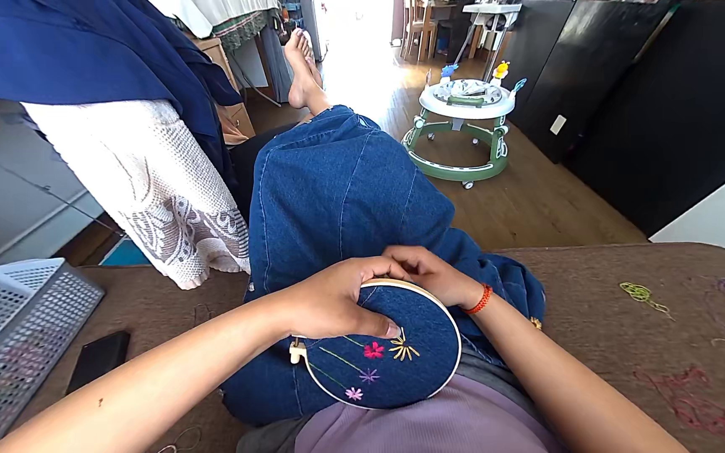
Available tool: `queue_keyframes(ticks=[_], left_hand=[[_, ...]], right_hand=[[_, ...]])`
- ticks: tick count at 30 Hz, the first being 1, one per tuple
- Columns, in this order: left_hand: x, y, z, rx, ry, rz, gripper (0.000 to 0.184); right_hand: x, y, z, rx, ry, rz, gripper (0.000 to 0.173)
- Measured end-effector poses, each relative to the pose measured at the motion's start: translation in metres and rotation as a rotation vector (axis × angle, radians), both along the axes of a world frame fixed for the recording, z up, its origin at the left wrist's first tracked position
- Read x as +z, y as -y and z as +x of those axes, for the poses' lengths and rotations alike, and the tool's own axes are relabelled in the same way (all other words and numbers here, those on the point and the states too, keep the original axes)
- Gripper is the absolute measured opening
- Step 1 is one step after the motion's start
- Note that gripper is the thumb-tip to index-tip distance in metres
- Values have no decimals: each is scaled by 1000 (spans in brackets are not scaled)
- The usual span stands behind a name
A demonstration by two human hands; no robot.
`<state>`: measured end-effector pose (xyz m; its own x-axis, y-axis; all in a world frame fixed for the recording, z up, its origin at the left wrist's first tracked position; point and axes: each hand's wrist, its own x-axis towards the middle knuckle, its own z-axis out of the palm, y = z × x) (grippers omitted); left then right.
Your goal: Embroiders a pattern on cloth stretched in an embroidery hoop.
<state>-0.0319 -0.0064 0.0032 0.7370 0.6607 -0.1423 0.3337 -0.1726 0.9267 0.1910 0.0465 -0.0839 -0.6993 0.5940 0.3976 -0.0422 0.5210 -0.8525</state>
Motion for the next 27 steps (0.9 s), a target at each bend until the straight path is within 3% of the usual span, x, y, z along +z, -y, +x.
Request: queue_keyframes(ticks=[5, 15, 27], left_hand=[[-4, -2, 0, 27, 0, 4, 36], [-5, -6, 1, 28, -17, 14, 33], [-8, -6, 2, 60, -21, 26, 32]], right_hand=[[5, 5, 7, 262, 56, 10, 18], [4, 7, 9, 291, 10, -3, 10], [3, 5, 9, 296, 24, 29, 12]])
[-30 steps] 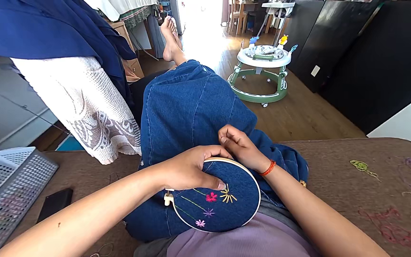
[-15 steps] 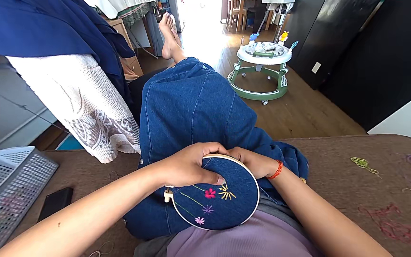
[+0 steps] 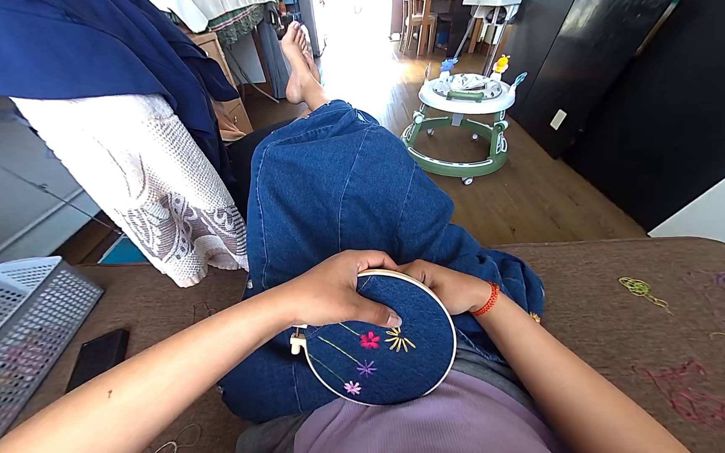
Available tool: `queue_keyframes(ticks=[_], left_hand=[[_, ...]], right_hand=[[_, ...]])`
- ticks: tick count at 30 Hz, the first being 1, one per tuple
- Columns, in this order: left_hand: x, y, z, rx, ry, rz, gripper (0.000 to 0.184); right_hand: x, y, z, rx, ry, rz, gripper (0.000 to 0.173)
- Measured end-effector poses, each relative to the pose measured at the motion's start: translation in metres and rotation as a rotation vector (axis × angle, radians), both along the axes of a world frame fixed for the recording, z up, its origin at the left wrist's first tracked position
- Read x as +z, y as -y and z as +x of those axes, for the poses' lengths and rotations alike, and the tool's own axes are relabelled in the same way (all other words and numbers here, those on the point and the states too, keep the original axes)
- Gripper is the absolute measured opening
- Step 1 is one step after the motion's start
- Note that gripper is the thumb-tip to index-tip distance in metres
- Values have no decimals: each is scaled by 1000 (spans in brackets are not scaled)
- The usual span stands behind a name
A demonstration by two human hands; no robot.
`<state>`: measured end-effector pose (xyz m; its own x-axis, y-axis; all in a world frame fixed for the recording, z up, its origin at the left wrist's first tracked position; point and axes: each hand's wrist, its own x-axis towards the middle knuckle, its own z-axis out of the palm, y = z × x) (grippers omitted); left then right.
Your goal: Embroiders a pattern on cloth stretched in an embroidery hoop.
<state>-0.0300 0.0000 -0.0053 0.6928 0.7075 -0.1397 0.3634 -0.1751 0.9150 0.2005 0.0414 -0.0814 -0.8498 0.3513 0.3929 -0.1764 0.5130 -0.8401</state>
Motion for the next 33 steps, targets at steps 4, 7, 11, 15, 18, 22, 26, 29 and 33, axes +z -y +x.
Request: queue_keyframes(ticks=[4, 7, 11, 15, 18, 22, 26, 29, 33], left_hand=[[1, 0, 0, 0, -9, -1, 30], [1, 0, 0, 2, -19, 2, 30], [0, 0, 0, -5, -7, 6, 30], [0, 0, 0, -3, 0, 0, 29], [-1, -1, 0, 7, 3, -15, 29], [-1, -1, -1, 8, -1, -15, 30], [-1, -1, -1, 10, 5, -19, 29], [-1, -1, 0, 9, 11, -24, 29], [0, 0, -1, 4, 7, -19, 29]], right_hand=[[0, 0, 0, 11, -5, -6, 9], [0, 0, 0, 15, -8, -4, 9], [0, 2, 0, 14, -6, -30, 9], [-1, 1, 0, 26, -10, -46, 9], [-2, 0, 0, 13, -8, -46, 8], [-4, -1, 1, -12, -16, -44, 10], [-2, 1, 0, -10, -22, -40, 10], [-2, 1, 0, 2, -32, -47, 9], [-3, 2, -1, 7, -35, -72, 9]])
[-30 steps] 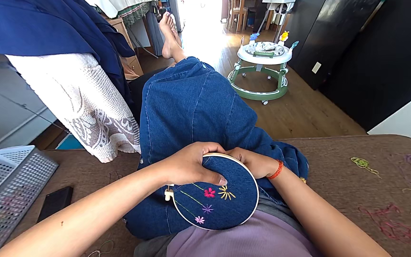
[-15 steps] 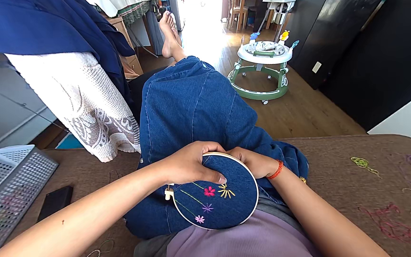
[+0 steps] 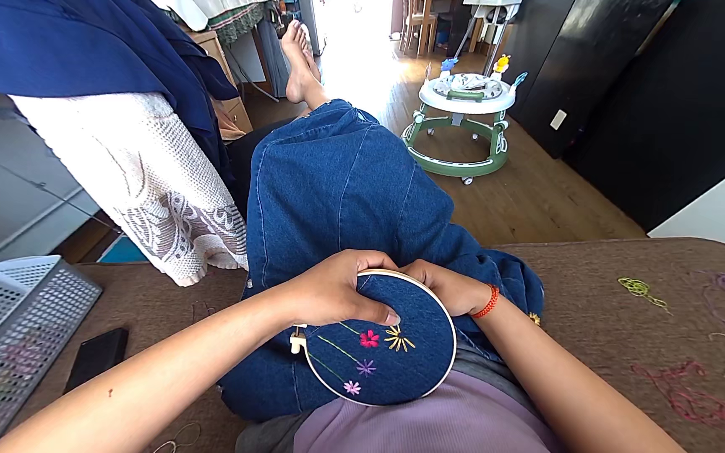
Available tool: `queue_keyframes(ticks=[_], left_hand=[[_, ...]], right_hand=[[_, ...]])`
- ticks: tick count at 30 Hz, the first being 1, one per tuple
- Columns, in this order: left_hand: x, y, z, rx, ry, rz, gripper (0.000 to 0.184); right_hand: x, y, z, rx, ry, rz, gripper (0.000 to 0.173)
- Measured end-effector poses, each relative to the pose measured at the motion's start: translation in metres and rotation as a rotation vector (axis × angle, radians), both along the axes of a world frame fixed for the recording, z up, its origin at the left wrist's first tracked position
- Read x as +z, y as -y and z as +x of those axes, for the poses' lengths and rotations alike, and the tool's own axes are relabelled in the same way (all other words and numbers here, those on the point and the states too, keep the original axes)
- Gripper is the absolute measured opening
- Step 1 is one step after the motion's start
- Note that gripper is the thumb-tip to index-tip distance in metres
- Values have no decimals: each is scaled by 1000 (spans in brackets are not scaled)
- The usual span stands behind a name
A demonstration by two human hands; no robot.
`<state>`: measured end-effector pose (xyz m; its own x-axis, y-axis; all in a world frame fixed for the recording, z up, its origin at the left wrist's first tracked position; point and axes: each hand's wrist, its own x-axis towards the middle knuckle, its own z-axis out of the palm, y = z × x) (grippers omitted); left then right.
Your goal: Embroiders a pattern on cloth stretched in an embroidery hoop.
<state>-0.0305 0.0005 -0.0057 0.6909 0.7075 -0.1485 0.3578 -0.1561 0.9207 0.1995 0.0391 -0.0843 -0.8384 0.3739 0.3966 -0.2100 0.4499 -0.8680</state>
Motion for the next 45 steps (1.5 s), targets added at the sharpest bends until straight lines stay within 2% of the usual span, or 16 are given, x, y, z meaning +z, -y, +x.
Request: queue_keyframes(ticks=[13, 23, 27, 28, 30, 32, 34, 38, 40, 42, 45], left_hand=[[-1, -1, 0, 4, 7, -10, 29], [-1, -1, 0, 4, 8, -5, 28], [-1, -1, -1, -5, 11, -1, 28], [-1, -1, -2, -3, 15, -1, 28], [-2, -1, -4, 18, 31, -18, 30], [-6, 1, -9, 86, 64, -83, 32], [-12, 4, -13, 209, 109, -155, 29], [-24, 12, -13, 450, 202, -268, 22], [-28, 16, -9, 532, 251, -294, 21], [-32, 21, -6, 591, 299, -312, 20], [-37, 29, -6, 654, 365, -355, 21]], right_hand=[[-1, -2, 2, -28, 29, 33, 12], [-2, -1, 0, 19, 1, -44, 8], [-3, 4, 0, -1, 5, -171, 5], [-3, 6, 1, -24, -10, -236, 9], [-5, 15, 2, -209, -111, -351, 19], [-4, 24, 4, -490, -241, -251, 17], [1, 37, 8, -696, -261, 8, 19], [4, 76, 0, -809, -16, 535, 19], [-3, 82, -12, -912, 100, 723, 18], [-8, 79, -18, -971, 123, 756, 18], [-1, 76, -19, -917, 64, 609, 18]])
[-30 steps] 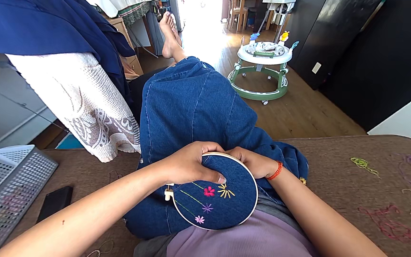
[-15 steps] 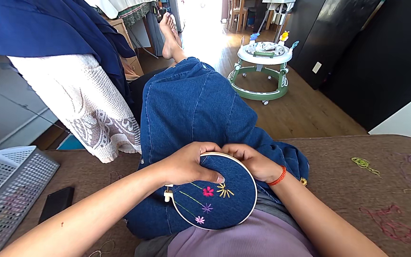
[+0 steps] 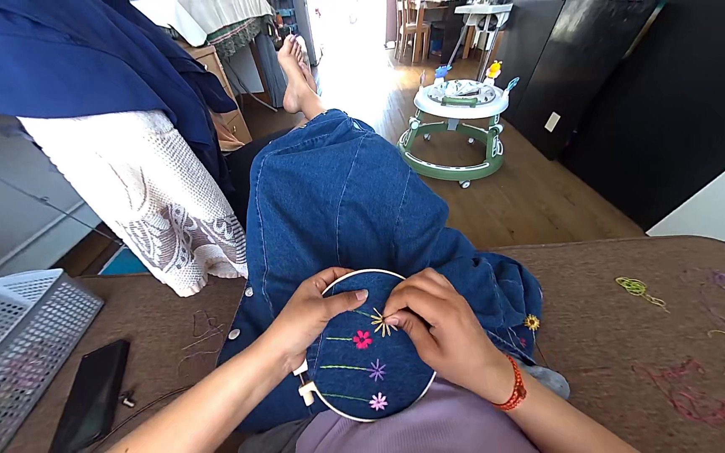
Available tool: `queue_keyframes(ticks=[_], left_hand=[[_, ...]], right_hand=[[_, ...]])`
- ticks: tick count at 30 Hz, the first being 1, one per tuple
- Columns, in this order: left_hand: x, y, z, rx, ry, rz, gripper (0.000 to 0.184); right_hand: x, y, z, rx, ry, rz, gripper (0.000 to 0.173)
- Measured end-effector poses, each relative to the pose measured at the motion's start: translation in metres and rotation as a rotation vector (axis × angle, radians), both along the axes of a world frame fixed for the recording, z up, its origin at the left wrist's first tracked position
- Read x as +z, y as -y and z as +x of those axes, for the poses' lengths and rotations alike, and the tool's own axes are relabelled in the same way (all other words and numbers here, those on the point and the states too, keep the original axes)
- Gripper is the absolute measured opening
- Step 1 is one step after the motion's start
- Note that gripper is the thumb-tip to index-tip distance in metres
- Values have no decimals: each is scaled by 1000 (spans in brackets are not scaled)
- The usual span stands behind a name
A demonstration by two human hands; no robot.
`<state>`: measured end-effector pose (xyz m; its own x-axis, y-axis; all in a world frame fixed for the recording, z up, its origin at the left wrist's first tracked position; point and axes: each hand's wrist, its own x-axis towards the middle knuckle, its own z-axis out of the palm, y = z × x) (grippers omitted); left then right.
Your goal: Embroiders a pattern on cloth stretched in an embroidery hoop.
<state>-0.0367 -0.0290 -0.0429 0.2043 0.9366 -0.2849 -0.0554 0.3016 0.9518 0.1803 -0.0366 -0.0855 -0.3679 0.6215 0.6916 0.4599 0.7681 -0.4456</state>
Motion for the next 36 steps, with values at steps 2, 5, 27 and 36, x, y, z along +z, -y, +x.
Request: queue_keyframes(ticks=[2, 5, 27, 36], left_hand=[[-2, 4, -3, -6, 26, -21, 23], [1, 9, -5, -19, 32, -55, 24], [40, -39, -1, -463, 41, -163, 26], [69, -50, 28, -815, -450, 73, 35]], right_hand=[[14, 4, 2, 146, -206, -181, 12], [48, 4, 7, 380, -548, -561, 13], [121, -10, 7, 450, -639, -570, 14], [138, -15, 20, 396, -685, -484, 16]])
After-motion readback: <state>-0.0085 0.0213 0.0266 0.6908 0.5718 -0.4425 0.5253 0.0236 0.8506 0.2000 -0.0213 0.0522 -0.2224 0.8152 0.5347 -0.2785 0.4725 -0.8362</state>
